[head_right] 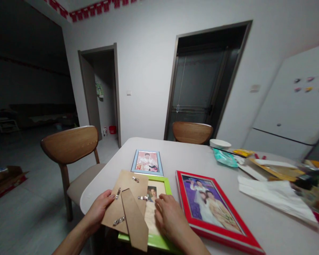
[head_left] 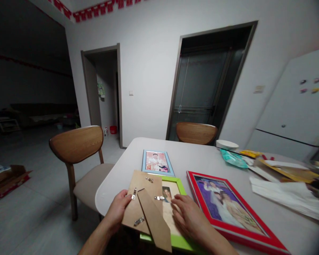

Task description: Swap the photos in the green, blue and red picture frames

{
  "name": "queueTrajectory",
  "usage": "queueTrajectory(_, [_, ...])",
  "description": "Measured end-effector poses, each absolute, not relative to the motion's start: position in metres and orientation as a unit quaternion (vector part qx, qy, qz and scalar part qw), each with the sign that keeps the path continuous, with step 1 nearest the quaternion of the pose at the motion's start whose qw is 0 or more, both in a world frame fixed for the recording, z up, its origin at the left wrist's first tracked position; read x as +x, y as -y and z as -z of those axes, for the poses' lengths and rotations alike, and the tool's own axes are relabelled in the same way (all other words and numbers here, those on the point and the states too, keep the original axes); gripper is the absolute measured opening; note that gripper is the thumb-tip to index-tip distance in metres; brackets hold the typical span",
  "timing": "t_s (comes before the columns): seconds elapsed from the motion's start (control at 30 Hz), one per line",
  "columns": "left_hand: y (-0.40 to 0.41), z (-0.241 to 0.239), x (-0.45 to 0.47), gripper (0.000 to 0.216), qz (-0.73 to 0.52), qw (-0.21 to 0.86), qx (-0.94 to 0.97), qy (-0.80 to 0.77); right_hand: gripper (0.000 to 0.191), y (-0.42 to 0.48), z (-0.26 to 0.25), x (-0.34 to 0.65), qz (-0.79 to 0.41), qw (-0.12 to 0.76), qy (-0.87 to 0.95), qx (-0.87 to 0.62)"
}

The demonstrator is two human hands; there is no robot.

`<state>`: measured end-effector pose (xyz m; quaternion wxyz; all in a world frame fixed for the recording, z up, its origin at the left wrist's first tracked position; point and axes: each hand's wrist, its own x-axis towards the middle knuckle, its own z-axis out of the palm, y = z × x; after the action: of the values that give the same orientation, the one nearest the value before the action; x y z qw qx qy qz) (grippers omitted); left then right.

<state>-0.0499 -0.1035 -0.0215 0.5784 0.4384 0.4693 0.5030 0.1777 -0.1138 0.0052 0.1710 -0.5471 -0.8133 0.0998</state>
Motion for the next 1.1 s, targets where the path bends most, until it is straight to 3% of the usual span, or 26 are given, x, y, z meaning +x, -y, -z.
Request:
queueTrajectory(0.2, [0.1,0.021,-0.098,0.032,-0.52,0.518,0.44,-0.518,0.032,0.105,0.002,0.193,-0.027,0.159,0.782,-0.602])
queueTrajectory(0.47, [0.088,0.025,-0.124,0.039,-0.477,0.429,0.5,-0.582,0.041,0.09,0.003,0.197,0.055,0.078,0.754,-0.649])
queueTrajectory(0.7, [0.096,0.012,-0.11,0.05,-0.454,0.247,0.562,-0.645,0.036,0.076,0.004,0.197,0.019,0.041,0.75,-0.66])
queueTrajectory(0.77, [0.107,0.009,-0.088,0.048,-0.421,0.212,0.624,-0.623,0.037,0.073,0.001,0.198,0.008,0.059,0.74,-0.67])
queueTrajectory(0.93, [0.139,0.012,-0.026,0.061,-0.311,0.291,0.743,-0.516,0.05,0.067,-0.016,0.205,-0.036,0.202,0.694,-0.69])
queueTrajectory(1.1, [0.142,0.01,-0.002,0.076,-0.288,0.32,0.744,-0.511,0.062,0.08,-0.035,0.207,-0.33,0.334,0.608,-0.64])
